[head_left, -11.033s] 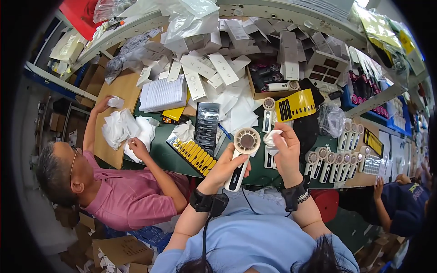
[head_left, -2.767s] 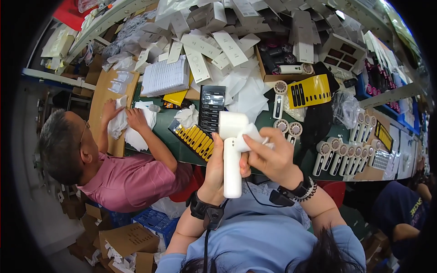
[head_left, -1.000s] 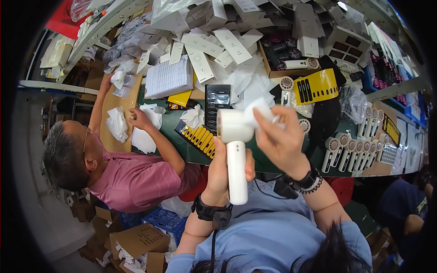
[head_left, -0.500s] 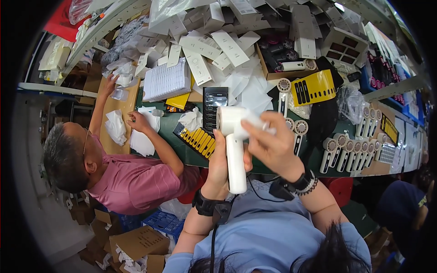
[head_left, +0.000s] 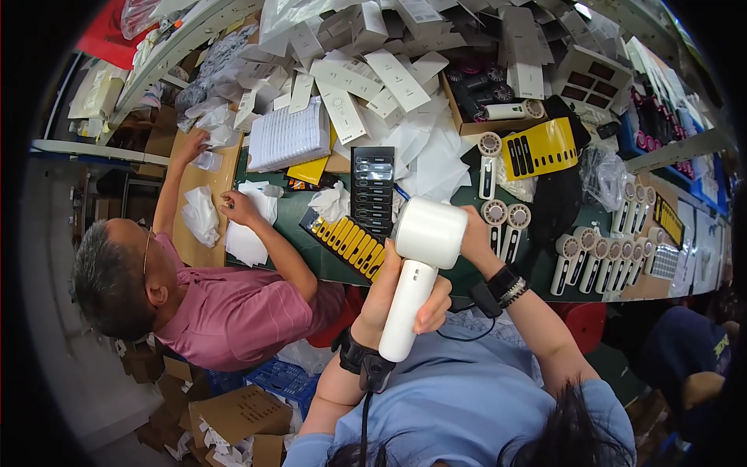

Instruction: The person wipes a handheld fan with a cloth, turning it over to clean the handle and the fan head. After setting the fan down and picking up a plastic bag, they resume wiping the fan before placing it on the table.

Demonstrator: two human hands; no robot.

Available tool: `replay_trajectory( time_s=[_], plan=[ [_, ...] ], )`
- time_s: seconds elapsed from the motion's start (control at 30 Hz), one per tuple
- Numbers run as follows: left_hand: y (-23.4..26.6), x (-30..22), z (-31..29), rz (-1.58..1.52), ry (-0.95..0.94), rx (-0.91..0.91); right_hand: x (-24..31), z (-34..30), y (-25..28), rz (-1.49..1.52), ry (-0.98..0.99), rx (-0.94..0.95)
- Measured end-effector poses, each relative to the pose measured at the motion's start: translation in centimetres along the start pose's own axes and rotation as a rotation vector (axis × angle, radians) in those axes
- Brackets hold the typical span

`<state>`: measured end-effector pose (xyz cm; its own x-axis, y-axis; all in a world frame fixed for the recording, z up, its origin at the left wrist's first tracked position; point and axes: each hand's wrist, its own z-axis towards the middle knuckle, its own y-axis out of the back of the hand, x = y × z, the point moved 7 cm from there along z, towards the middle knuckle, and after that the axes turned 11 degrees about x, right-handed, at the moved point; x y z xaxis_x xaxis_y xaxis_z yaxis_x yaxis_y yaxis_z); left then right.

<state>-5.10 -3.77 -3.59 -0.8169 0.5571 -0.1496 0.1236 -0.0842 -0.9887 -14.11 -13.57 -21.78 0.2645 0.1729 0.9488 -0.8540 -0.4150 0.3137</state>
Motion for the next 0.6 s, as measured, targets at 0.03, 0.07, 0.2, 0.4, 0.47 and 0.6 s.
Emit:
replay_trajectory(
  time_s=[0.03,0.07,0.2,0.4,0.47,0.6],
  plan=[
    [0.0,0.1,0.0,-0.013,0.01,0.006,-1.3,-0.3,-0.5,-0.089,-0.059,0.022],
    [0.1,0.2,0.0,-0.025,0.02,0.011,-2.6,-0.6,-0.9,-0.179,-0.118,0.042],
    [0.4,0.5,-0.2,-0.182,0.015,0.07,-3.9,-0.8,-1.3,-0.322,-0.161,0.036],
    [-0.6,0.0,-0.2,-0.485,0.022,0.472,-3.5,-0.9,0.2,-0.361,-0.096,-0.079],
    [0.1,-0.3,-0.4,-0.553,-0.054,0.373,-5.4,-0.3,0.6,0.287,-0.228,-0.022],
    [0.9,-0.8,-0.2,-0.508,-0.158,0.174,3.6,0.1,2.6,0.995,-0.121,-0.044]
  ],
)
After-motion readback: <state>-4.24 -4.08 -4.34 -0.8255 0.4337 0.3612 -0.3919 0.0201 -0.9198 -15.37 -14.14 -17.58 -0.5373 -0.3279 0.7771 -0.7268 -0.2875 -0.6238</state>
